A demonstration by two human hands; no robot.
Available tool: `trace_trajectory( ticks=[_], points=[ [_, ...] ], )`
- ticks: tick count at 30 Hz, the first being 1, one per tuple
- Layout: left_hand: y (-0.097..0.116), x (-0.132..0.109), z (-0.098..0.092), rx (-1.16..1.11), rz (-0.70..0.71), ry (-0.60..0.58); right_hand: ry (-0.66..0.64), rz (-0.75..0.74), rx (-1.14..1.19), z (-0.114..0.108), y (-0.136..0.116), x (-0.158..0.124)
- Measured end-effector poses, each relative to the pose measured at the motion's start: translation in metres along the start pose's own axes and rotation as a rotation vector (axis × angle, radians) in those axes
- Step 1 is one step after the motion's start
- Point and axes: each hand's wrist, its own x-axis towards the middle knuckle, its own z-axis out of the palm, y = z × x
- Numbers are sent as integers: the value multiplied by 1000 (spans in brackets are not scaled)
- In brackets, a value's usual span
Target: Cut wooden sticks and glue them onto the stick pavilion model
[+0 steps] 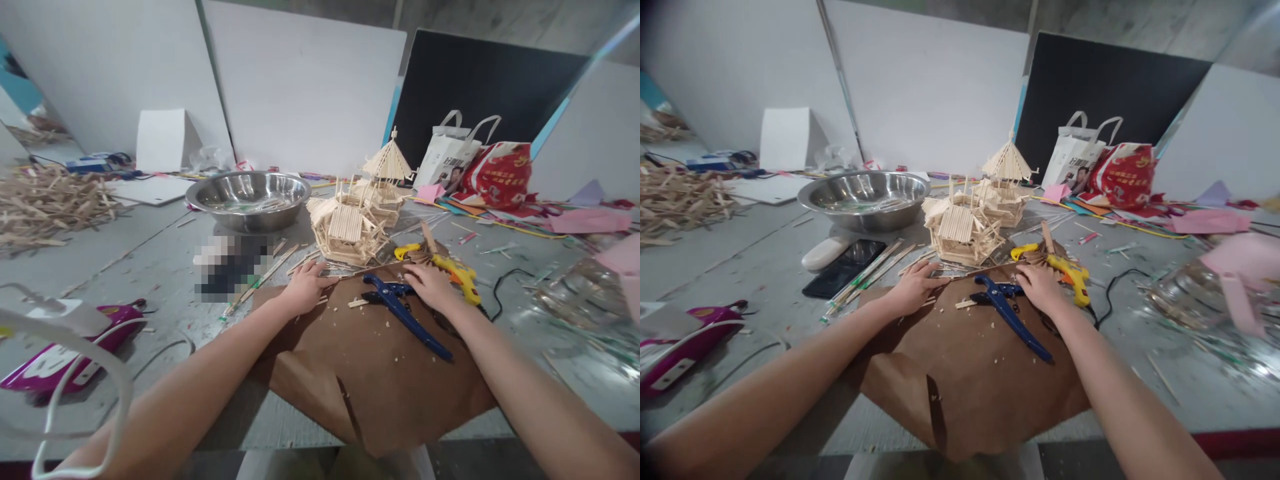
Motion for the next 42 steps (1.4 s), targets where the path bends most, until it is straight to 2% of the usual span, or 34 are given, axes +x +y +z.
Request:
trace_trajectory(
  ticks=[3, 8, 11, 14, 16, 21, 28, 33, 37, 42],
  points=[
    [-2, -1, 0, -32, 34, 2, -103, -43, 2, 0, 2, -11],
    [-3, 2, -6, -67, 86, -25, -204, -57, -85, -19, -6, -12],
    [-6, 5, -10, -102, 126, -39, -168, -26, -98, -25, -25, 2],
    [-9, 7, -12, -125, 142, -54, -144, -77, -4, -19, -46, 22],
    [-11, 9, -12, -128, 139, -62, -155, -58, 8, -11, -56, 36],
    [-16, 12, -10, -137, 160, -64, -159, 7, -36, 5, -66, 58],
    [-20, 14, -6, -151, 180, -63, -148, 15, -58, 15, -75, 75],
    [-17, 11, -7, -158, 170, -47, -190, -35, -29, 14, -75, 80],
    [-15, 10, -13, -179, 130, -34, -259, -90, -4, 11, -71, 76],
    [-10, 17, -27, -215, 114, 65, -291, -137, -24, 15, -76, 76]
  ],
)
